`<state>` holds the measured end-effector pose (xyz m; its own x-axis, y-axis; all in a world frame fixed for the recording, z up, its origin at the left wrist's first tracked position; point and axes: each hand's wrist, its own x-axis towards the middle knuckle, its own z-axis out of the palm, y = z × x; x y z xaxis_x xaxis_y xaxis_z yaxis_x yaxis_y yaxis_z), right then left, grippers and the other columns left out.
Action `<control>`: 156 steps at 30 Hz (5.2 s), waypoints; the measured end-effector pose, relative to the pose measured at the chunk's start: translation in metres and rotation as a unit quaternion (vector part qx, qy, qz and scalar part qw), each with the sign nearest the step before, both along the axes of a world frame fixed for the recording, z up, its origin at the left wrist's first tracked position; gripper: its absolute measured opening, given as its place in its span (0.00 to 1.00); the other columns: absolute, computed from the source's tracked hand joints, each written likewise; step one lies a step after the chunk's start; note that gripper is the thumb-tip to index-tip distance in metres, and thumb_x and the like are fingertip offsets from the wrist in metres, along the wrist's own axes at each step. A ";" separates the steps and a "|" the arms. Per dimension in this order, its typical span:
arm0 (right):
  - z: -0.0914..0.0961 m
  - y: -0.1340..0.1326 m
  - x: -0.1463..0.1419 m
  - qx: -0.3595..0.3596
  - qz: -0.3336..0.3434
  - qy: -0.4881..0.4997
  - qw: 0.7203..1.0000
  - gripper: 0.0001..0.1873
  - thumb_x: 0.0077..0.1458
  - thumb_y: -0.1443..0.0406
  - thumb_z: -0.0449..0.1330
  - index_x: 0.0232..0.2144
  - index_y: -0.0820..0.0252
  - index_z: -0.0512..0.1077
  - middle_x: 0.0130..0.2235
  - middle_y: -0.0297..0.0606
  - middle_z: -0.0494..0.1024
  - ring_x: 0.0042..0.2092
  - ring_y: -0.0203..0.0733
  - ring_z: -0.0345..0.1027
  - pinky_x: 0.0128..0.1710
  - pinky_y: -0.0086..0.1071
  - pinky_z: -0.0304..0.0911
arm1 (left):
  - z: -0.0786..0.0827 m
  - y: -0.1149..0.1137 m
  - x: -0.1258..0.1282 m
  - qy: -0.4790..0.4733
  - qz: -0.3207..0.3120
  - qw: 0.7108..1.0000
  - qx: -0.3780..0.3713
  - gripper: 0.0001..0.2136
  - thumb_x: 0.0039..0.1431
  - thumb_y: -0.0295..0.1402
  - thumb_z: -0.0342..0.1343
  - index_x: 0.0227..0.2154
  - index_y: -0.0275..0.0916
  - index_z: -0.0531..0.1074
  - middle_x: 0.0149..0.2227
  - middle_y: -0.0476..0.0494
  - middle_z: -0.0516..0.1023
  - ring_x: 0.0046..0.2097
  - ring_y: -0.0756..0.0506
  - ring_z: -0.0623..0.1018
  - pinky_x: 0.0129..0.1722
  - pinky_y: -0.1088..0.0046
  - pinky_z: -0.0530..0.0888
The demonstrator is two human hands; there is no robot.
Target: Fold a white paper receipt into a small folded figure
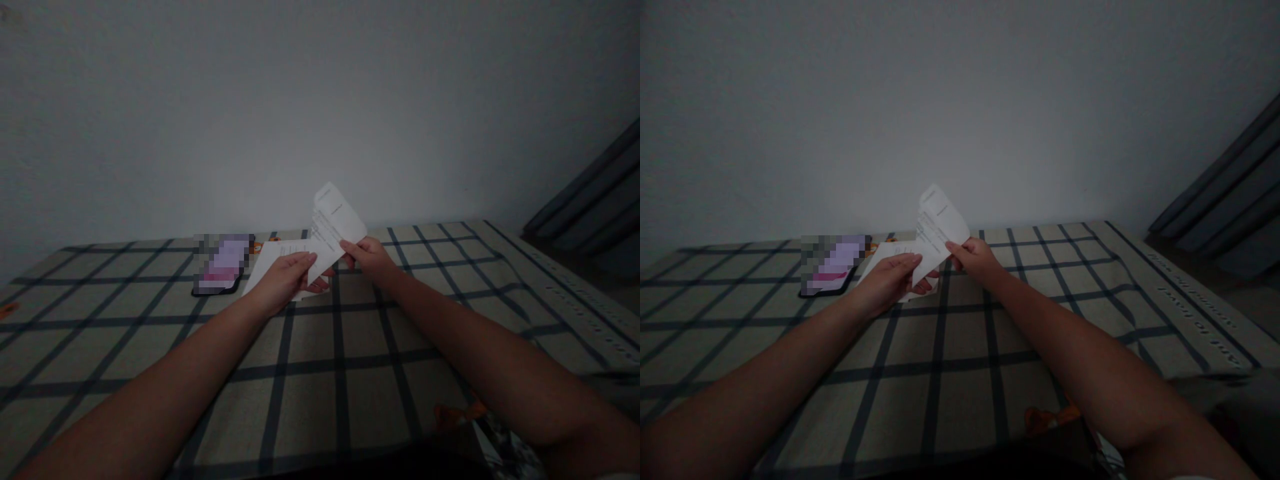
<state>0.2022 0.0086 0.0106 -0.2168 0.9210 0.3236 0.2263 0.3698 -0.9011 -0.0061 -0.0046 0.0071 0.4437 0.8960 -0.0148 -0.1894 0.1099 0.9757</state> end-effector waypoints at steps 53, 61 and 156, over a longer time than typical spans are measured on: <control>0.010 -0.012 0.001 -0.150 0.167 -0.021 0.974 0.15 0.53 0.56 0.59 0.26 0.62 0.68 0.23 0.28 0.65 0.24 0.30 0.56 0.23 0.26 0.52 | 0.000 0.005 -0.005 0.036 0.099 0.992 0.068 0.14 0.49 0.40 0.65 0.23 0.36 0.69 0.19 0.52 0.69 0.21 0.54 0.67 0.23 0.78 0.62; 0.012 -0.015 -0.006 -0.121 0.103 -0.010 0.987 0.13 0.52 0.57 0.59 0.26 0.62 0.70 0.23 0.29 0.66 0.25 0.31 0.57 0.25 0.27 0.53 | 0.003 -0.002 -0.002 -0.009 0.017 1.000 0.007 0.13 0.53 0.42 0.63 0.30 0.35 0.75 0.28 0.45 0.77 0.28 0.49 0.74 0.33 0.72 0.72; 0.000 0.007 -0.002 -0.061 0.014 0.150 0.987 0.16 0.51 0.53 0.62 0.32 0.59 0.71 0.27 0.31 0.72 0.28 0.33 0.66 0.29 0.27 0.63 | 0.002 -0.003 -0.007 0.244 -0.036 0.966 0.079 0.16 0.55 0.44 0.58 0.37 0.35 0.78 0.36 0.38 0.83 0.34 0.43 0.79 0.34 0.69 0.73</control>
<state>0.1997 0.0157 0.0104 -0.1545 0.9518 0.2649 -0.0660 0.2575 -0.9640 -0.0128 -0.0076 0.0089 0.4799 0.8712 -0.1035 0.3006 -0.0524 0.9523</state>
